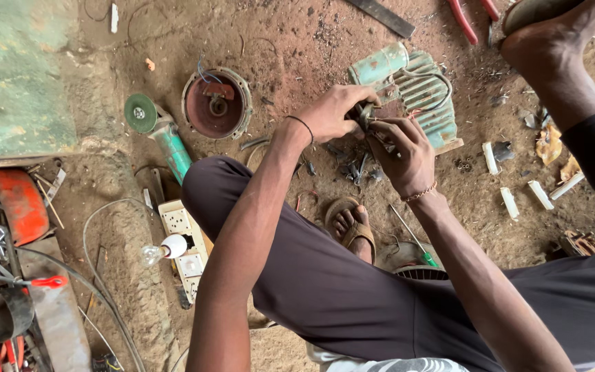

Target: The person sits on the ground and repairs a small electric motor, using a screwdriver to work on its housing and removing and handling small components such as the brush holder and terminal parts by hand. They turn parts over and fit pieces back onto the motor body.

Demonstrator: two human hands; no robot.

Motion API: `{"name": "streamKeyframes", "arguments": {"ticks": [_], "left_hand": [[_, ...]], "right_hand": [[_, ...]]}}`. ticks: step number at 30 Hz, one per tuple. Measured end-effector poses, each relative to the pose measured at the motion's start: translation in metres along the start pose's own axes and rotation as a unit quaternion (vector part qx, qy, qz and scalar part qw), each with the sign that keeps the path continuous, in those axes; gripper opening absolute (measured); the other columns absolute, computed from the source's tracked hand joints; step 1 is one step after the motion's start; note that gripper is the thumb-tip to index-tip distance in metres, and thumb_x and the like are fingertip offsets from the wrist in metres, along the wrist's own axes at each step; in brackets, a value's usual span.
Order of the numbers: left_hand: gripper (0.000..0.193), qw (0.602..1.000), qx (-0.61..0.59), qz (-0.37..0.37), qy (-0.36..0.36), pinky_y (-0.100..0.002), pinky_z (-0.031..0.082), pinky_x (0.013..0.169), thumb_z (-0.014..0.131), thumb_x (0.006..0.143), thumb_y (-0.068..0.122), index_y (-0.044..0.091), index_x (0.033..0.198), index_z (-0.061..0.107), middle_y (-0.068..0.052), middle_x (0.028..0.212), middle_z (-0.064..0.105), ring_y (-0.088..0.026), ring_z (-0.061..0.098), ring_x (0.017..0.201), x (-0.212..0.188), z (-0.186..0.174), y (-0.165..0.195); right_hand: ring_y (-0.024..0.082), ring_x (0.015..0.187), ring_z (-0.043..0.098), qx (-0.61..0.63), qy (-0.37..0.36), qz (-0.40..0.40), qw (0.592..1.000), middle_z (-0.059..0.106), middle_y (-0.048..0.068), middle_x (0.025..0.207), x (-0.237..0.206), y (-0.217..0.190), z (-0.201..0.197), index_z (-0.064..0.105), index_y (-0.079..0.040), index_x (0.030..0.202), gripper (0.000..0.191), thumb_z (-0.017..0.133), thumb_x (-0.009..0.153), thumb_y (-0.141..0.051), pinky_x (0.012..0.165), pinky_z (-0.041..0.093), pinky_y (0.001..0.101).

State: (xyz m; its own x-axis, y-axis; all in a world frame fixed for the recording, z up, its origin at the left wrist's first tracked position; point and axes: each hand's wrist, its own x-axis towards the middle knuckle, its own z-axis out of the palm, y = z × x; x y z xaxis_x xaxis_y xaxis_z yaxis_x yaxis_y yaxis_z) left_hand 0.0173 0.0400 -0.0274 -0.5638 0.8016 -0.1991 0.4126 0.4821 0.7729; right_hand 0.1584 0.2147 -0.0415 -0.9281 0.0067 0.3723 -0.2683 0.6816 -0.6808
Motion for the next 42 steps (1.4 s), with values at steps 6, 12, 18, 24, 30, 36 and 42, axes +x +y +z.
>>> {"name": "streamKeyframes", "arguments": {"ticks": [6,12,18,24,30,36,42], "left_hand": [[0.049,0.998,-0.013,-0.039,-0.043,-0.04,0.057,0.099,0.074,0.081,-0.002,0.007,0.127,0.058,-0.012,0.119,0.071,-0.027,0.071,0.108,0.004,-0.001,0.004],[0.057,0.999,0.01,0.029,-0.03,-0.041,0.059,0.099,0.06,0.078,-0.016,0.009,0.128,0.058,-0.014,0.121,0.072,-0.028,0.072,0.106,0.004,0.002,-0.003],[0.055,0.998,-0.045,-0.007,-0.053,-0.04,0.06,0.099,0.06,0.08,-0.014,0.012,0.128,0.057,-0.012,0.12,0.073,-0.025,0.074,0.107,0.005,-0.002,0.002],[0.061,0.989,0.006,-0.114,-0.092,-0.043,0.066,0.078,0.05,0.084,-0.015,0.019,0.134,0.055,-0.009,0.125,0.069,-0.03,0.076,0.093,0.002,-0.012,0.016],[0.061,0.997,-0.006,0.08,-0.001,-0.045,0.057,0.094,0.062,0.074,-0.012,0.011,0.131,0.058,-0.02,0.122,0.071,-0.037,0.069,0.111,0.001,-0.015,0.018],[0.059,0.999,-0.015,0.017,-0.034,-0.044,0.057,0.097,0.058,0.078,-0.013,0.01,0.133,0.057,-0.019,0.119,0.072,-0.035,0.071,0.113,0.0,0.001,0.028],[0.056,0.999,-0.027,0.035,-0.022,-0.044,0.056,0.102,0.072,0.081,-0.004,0.01,0.132,0.056,-0.018,0.124,0.071,-0.034,0.071,0.115,-0.005,-0.007,0.032]], "right_hand": [[0.021,0.097,0.07,-0.01,-0.028,-0.011,1.0,0.075,0.005,0.112,0.001,0.011,0.003,0.073,-0.01,0.113,0.021,0.081,0.094,-0.01,0.081,0.062,0.0343],[0.026,0.097,0.07,0.043,-0.084,-0.019,0.995,0.073,0.009,0.11,0.01,0.012,-0.012,0.071,-0.006,0.11,0.021,0.081,0.09,-0.008,0.08,0.062,0.0376],[0.026,0.093,0.07,0.024,-0.035,0.019,0.999,0.072,0.008,0.105,0.005,0.004,-0.006,0.07,-0.007,0.105,0.021,0.083,0.088,-0.006,0.081,0.062,0.0386],[0.035,0.092,0.068,0.011,0.001,0.034,0.999,0.067,0.016,0.104,0.005,-0.007,0.007,0.069,-0.003,0.109,0.028,0.082,0.085,-0.004,0.079,0.059,0.0422],[0.033,0.095,0.072,0.078,0.023,0.081,0.993,0.069,0.015,0.108,0.0,-0.015,-0.01,0.069,-0.003,0.109,0.029,0.08,0.083,-0.003,0.082,0.06,0.041],[0.036,0.09,0.067,0.039,-0.008,0.082,0.996,0.066,0.018,0.103,-0.016,0.01,-0.003,0.064,-0.001,0.11,0.035,0.082,0.082,-0.011,0.077,0.058,0.0445],[0.023,0.088,0.069,0.004,-0.021,0.114,0.993,0.072,0.007,0.103,-0.025,0.026,0.003,0.069,-0.01,0.111,0.022,0.077,0.09,-0.009,0.083,0.061,0.0442]]}}
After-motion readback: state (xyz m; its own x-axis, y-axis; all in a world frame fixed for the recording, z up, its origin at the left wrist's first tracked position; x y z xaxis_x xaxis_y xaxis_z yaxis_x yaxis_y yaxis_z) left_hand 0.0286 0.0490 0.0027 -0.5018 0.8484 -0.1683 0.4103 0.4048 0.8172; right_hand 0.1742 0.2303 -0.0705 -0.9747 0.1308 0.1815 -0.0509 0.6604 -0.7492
